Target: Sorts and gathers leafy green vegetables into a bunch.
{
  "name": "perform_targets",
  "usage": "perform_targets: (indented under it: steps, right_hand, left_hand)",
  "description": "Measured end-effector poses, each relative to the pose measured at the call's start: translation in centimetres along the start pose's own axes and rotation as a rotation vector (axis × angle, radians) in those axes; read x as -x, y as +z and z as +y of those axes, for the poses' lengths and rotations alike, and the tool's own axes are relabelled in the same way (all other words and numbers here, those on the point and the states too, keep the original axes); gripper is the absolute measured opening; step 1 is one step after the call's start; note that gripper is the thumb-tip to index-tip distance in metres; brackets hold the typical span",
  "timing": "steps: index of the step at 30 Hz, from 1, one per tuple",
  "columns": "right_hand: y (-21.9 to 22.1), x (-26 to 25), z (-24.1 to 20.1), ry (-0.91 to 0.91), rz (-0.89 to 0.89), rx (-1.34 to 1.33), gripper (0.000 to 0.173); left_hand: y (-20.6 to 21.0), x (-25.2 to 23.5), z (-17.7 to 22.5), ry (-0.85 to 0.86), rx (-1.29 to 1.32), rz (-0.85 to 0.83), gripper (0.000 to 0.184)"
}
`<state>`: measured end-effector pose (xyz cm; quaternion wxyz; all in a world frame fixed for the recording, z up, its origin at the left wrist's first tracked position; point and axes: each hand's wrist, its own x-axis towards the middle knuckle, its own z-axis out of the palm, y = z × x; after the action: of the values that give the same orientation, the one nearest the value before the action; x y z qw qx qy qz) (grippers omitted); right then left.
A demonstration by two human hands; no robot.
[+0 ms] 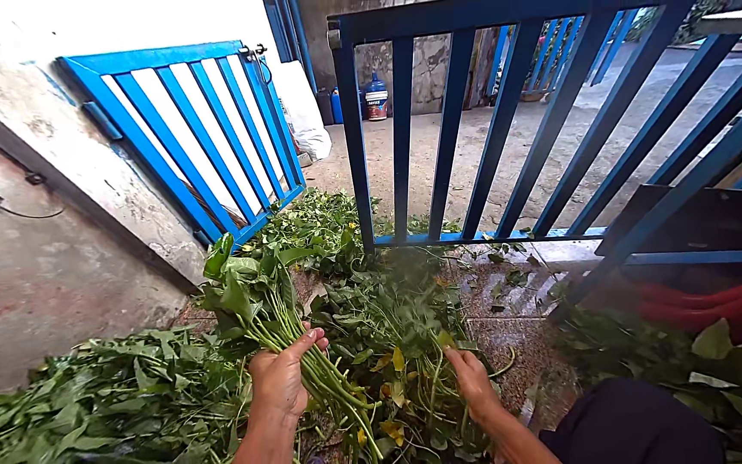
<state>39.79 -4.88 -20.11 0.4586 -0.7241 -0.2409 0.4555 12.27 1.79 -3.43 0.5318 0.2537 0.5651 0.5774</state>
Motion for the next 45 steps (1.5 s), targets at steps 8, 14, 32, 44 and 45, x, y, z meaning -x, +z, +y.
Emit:
perform_targets:
  steps: [8, 14, 32, 44, 45]
  right_hand:
    - [0.2, -0.6, 1.3, -0.260, -0.017, -0.118, 0.020]
    - [1.5, 2.6, -2.1, -0.336, -0.187, -0.407, 0.022]
    - [8.1, 8.5, -4.7, -1.367, 0.186, 0.274, 0.024]
    - [9.6, 8.5, -6.3, -1.475, 0.233, 0.187, 0.022]
    - [9.6, 8.4, -6.0, -1.499, 0.223, 0.171, 0.021]
  left_hand:
    - [0.2, 0.0, -0.6, -0.006, -0.002, -0.018, 0.020]
    - [0.5, 0.4, -1.4, -0.052, 0.011, -0.051, 0.019]
    - [0.5, 2.3, -2.9, -0.128, 0.209, -0.385, 0.032]
    - [1.0, 2.7, -2.5, -0.115, 0.240, -0.350, 0.022]
    - [1.0, 2.6, -2.5, -0.115, 0.238, -0.343, 0.019]
